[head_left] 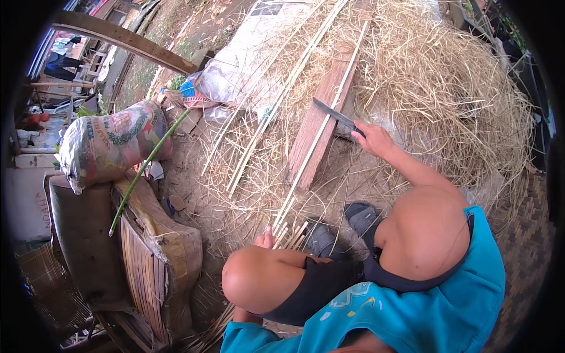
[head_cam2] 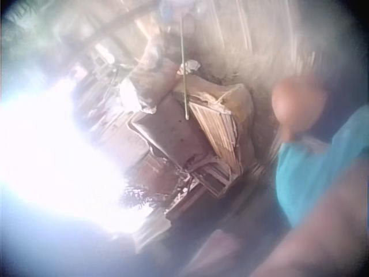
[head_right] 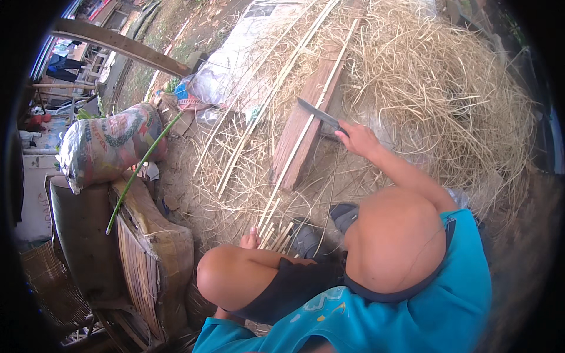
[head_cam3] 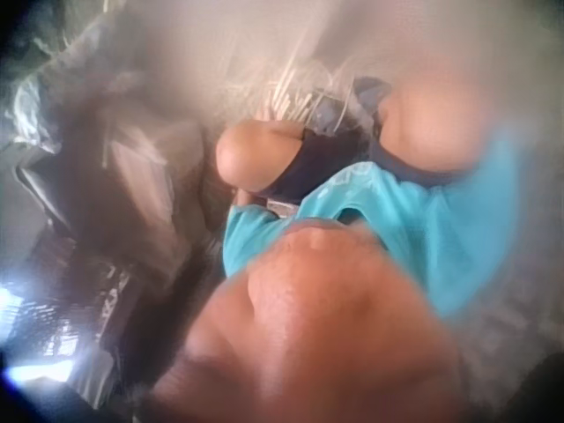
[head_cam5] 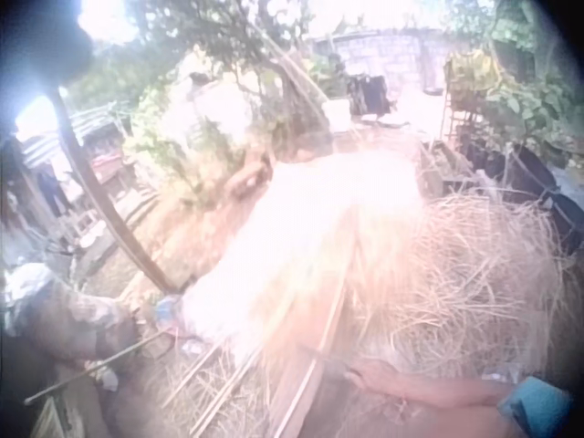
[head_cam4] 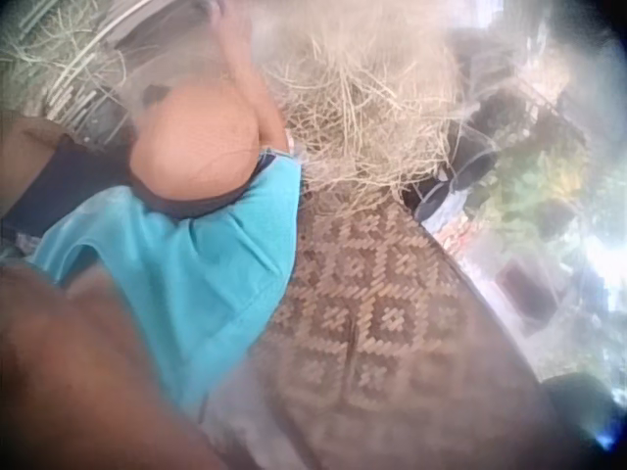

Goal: The person sits on the ground and uses a machete to split long bamboo stalks into thin strips. They repeatedly position each stalk on a wooden board and strike it with the machete to separate the fibers.

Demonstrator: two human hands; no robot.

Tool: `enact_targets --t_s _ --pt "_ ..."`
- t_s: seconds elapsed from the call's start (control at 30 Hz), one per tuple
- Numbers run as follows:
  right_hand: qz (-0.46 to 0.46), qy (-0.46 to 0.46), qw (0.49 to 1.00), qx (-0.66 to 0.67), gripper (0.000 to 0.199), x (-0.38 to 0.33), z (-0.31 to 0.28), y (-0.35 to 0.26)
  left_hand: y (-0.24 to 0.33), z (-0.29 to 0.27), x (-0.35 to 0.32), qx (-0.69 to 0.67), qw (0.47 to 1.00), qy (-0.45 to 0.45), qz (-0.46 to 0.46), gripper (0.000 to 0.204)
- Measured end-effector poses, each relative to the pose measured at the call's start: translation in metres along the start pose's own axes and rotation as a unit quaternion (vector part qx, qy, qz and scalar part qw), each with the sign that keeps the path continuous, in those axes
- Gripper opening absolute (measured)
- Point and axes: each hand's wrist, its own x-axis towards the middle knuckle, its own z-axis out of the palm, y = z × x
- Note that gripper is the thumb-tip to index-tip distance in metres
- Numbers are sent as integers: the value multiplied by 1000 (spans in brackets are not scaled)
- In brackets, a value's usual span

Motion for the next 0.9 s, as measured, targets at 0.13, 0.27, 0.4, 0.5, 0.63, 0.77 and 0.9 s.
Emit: enact_targets --t_s 0.13,0.27,0.4,0.5,0.63,0.77,0.9 --pt "-79 -23 997 -13 48 -18 34 -66 76 13 32 -41 992 49 105 59" --pt "-8 -2 997 -82 44 -7 -17 -19 84 14 30 -31 991 -1 134 55" --pt "120 -58 990 55 44 10 -31 -24 71 1 34 17 988 29 149 54" --pt "-126 -109 986 -16 44 -60 19 -86 124 20 48 66 972 98 201 47" --pt "-66 -73 994 -51 40 -29 25 -65 97 28 16 115 950 187 222 37" --pt "177 -13 983 -46 40 35 -47 23 -14 0 -7 147 982 93 78 44" --pt "65 -21 997 20 43 0 -5 -11 74 29 20 140 958 130 215 42"
